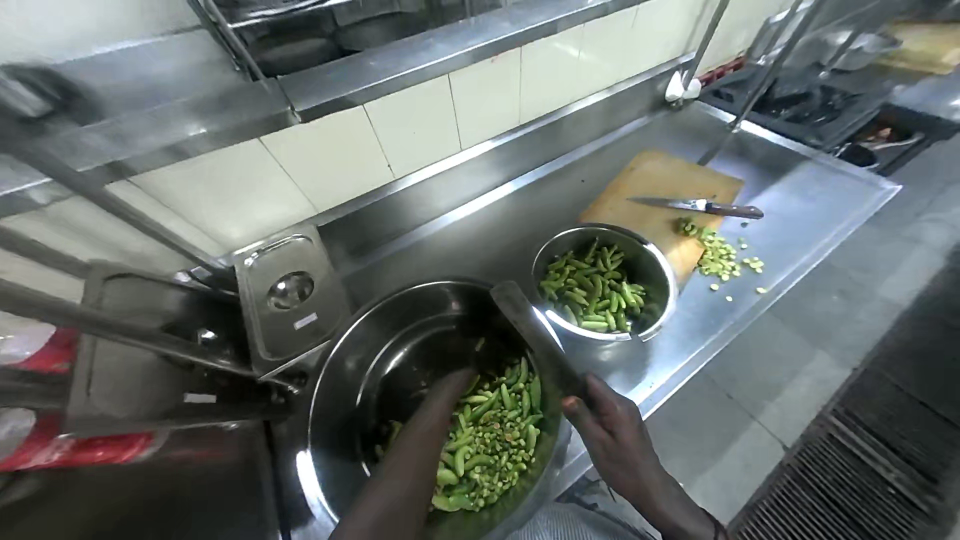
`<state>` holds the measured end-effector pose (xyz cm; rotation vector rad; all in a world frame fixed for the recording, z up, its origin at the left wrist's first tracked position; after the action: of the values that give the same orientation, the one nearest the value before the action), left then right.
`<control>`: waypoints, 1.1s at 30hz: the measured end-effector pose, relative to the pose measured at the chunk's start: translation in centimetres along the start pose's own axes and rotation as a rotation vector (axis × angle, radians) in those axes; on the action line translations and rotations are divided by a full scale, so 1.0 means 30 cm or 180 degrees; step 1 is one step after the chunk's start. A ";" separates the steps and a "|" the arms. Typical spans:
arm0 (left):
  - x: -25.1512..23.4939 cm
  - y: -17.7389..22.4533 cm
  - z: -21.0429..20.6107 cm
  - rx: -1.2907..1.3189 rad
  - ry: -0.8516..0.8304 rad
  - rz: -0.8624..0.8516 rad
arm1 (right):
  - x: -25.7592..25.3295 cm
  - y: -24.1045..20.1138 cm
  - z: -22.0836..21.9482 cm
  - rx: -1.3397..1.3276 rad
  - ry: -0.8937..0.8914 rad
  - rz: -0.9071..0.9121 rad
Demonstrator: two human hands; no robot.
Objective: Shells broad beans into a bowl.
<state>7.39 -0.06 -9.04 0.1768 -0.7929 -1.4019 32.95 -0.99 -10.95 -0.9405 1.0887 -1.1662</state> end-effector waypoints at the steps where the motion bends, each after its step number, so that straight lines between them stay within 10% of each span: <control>1: -0.150 -0.042 -0.046 -0.0579 -0.0194 -0.0200 | -0.001 0.003 0.002 -0.0002 0.0008 -0.0024; 4: -0.411 -0.081 -0.103 -0.0380 0.0058 -0.0318 | -0.013 0.010 -0.005 -0.0059 -0.0087 -0.0144; 14: 0.041 0.005 -0.079 0.1504 0.0497 -0.1030 | -0.053 -0.069 -0.111 -0.0361 -0.0790 0.0006; 33: 0.106 0.034 -0.118 0.1184 0.1191 -0.1272 | -0.020 -0.082 -0.169 0.0174 -0.0960 0.0175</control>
<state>10.19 -3.95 -9.84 0.9008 -0.7191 -1.5166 27.45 -0.86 -9.67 -1.0005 0.8306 -0.9677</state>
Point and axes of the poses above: each hand's wrist, its own x-axis away from the middle knuckle, its own z-axis out of the back of the hand, y = z × x, the point moved 2 cm from there along -x, towards the middle knuckle, and after that the axes turned 14 degrees about -x, right-handed, at the moved point
